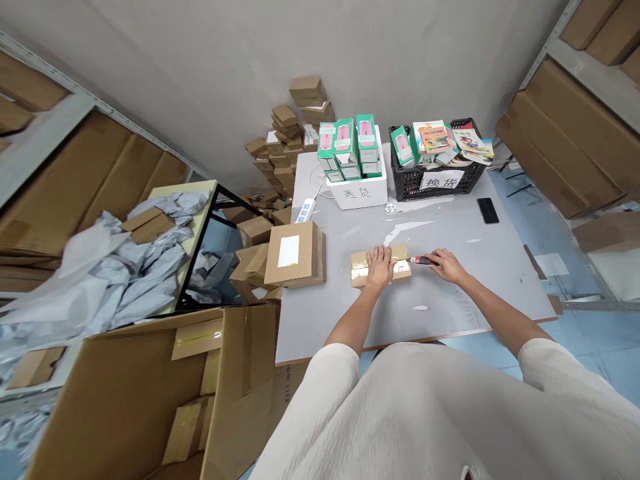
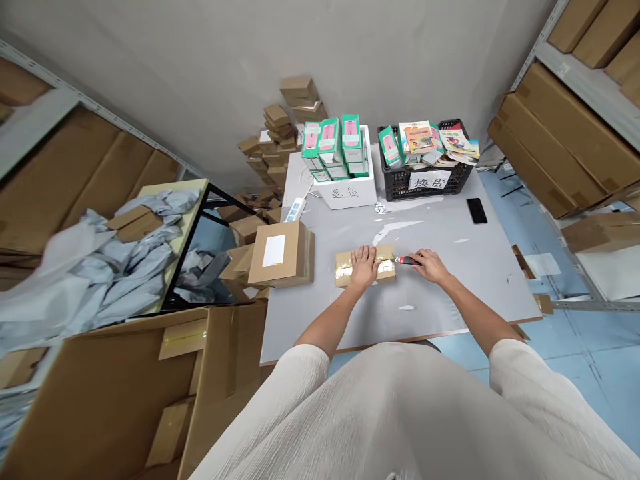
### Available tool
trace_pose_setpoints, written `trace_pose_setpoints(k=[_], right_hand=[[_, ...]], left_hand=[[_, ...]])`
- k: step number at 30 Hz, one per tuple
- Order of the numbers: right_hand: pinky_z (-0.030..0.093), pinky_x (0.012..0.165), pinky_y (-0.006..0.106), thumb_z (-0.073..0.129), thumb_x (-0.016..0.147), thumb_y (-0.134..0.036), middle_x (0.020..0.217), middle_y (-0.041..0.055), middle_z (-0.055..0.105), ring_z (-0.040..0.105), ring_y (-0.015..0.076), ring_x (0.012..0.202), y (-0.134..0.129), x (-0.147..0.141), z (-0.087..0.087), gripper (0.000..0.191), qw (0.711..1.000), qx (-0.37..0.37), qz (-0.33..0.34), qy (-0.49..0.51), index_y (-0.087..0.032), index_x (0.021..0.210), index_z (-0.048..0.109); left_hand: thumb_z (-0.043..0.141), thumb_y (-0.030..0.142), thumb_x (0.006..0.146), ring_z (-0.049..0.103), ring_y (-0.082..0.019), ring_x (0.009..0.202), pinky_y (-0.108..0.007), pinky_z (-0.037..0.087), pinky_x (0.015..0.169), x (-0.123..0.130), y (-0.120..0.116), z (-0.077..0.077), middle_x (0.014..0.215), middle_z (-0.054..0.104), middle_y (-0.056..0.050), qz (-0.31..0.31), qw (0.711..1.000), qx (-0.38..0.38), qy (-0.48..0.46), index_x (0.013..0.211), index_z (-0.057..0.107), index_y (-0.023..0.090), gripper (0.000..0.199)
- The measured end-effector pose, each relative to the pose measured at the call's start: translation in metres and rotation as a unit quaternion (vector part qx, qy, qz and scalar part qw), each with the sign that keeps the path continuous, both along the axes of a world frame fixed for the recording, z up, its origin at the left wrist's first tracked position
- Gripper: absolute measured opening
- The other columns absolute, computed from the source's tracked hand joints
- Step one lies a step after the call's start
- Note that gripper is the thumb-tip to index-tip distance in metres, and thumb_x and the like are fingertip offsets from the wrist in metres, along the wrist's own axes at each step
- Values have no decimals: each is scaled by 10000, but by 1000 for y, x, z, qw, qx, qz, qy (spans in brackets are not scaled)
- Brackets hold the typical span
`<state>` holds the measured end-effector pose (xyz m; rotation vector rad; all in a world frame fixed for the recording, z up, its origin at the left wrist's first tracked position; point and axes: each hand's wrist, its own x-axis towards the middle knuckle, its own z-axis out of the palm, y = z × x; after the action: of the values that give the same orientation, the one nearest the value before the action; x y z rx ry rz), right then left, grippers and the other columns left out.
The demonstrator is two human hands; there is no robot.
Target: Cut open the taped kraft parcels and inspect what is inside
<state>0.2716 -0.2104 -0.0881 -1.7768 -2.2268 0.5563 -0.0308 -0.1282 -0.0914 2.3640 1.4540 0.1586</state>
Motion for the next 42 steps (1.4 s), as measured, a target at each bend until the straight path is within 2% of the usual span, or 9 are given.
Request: trace_pose_setpoints(k=[6, 16, 21, 26, 28, 31, 34, 38, 42], right_hand=[[470, 973, 479, 426, 1118, -485, 1308, 173, 694, 602, 362, 1168, 1, -5, -2, 523, 1000, 6, -6, -11, -283, 1524, 686], [474, 994, 499, 447, 1107, -508, 1299, 165, 711, 613, 366, 1165, 9, 8, -1, 517, 1000, 1, -4, 18, -325, 1527, 686], [453, 996, 494, 450, 1109, -496, 1319, 173, 707, 604, 371, 1207, 10, 13, 0, 504, 1000, -3, 0, 26, -299, 1502, 697], [450, 978, 473, 474, 1104, -494, 1310, 164, 711, 596, 354, 1169, 16, -6, 2, 504, 999, -15, 40, 28, -320, 1533, 675], [451, 972, 468, 464, 1108, -498, 1307, 164, 705, 596, 350, 1162, 19, -13, 1, 504, 999, -11, 37, 28, -316, 1527, 678], [460, 981, 479, 463, 1107, -487, 1307, 168, 698, 604, 357, 1168, 20, -9, 0, 496, 1000, -6, 15, 27, -304, 1513, 684], [479, 1012, 494, 511, 1084, -461, 1338, 170, 697, 611, 375, 1219, 13, 11, -4, 483, 999, -7, -23, 23, -279, 1499, 678], [515, 1017, 441, 593, 1021, -414, 1299, 151, 711, 639, 346, 1223, -3, 34, -16, 454, 990, -27, -134, 25, -234, 1423, 703], [531, 939, 366, 640, 958, -339, 1259, 129, 732, 680, 307, 1179, -11, 36, -36, 366, 957, -107, -269, 8, -219, 1288, 742]], left_hand=[[342, 402, 1135, 268, -340, 1705, -638, 107, 1394, 1, -1, 0, 1754, 448, -174, 3, 1000, 1, -4, 1713, 415, 236, 606], [320, 403, 1131, 280, -347, 1699, -635, 106, 1396, 1, -1, -3, 1751, 449, -189, 7, 1000, 3, -13, 1688, 458, 208, 605], [319, 389, 1130, 300, -344, 1689, -643, 125, 1389, 2, 0, -4, 1742, 467, -185, 8, 1000, 2, -7, 1691, 454, 215, 602], [312, 388, 1134, 311, -340, 1686, -628, 126, 1392, 2, -2, -4, 1737, 479, -177, 16, 1000, 10, 0, 1697, 458, 220, 605], [309, 397, 1136, 308, -338, 1689, -617, 128, 1395, 1, -3, -3, 1739, 480, -173, 14, 1000, 12, 6, 1697, 460, 220, 607], [326, 404, 1135, 311, -340, 1690, -610, 130, 1398, 0, -4, -4, 1742, 479, -168, 8, 1000, 10, 6, 1698, 459, 222, 607], [374, 418, 1121, 287, -349, 1700, -616, 114, 1403, -1, -6, -6, 1762, 450, -167, 11, 1000, 13, -4, 1708, 441, 221, 622], [448, 441, 1081, 240, -359, 1717, -625, 88, 1409, -2, -8, -10, 1799, 384, -172, 9, 1000, 24, 4, 1719, 410, 183, 690], [473, 386, 1047, 235, -349, 1721, -624, 87, 1413, -4, -10, -14, 1809, 371, -157, 9, 999, 34, 14, 1725, 402, 179, 712]])
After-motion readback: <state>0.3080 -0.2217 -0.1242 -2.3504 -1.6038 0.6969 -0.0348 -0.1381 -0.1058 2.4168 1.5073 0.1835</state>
